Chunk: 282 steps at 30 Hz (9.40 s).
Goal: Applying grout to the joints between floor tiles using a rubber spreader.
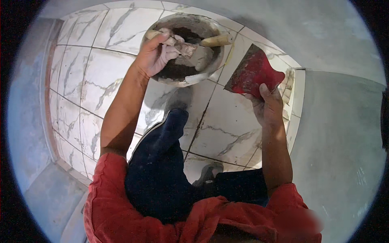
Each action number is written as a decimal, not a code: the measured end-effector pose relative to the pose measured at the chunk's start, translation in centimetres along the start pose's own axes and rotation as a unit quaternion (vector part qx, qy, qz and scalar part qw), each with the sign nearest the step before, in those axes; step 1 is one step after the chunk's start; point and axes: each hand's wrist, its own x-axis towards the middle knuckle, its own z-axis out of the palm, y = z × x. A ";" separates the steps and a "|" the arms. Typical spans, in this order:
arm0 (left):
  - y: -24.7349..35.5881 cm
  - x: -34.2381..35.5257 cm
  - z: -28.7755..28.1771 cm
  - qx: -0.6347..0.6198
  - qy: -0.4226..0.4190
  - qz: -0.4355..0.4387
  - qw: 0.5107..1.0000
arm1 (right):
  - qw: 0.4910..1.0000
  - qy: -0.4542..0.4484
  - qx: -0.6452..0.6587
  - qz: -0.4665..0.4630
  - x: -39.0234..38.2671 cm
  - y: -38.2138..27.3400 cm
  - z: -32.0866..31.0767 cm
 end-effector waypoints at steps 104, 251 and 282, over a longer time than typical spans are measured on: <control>-2.5 -1.2 7.1 0.051 0.181 -0.067 0.980 | 0.983 -0.098 0.142 -0.069 1.1 3.6 4.1; -0.7 -2.3 6.6 0.096 0.206 0.011 0.974 | 0.976 -0.022 0.212 -0.036 3.6 4.2 6.2; -1.3 -5.3 -6.6 0.401 0.407 0.067 0.818 | 0.964 0.251 -0.080 -0.023 -10.9 -3.3 -11.7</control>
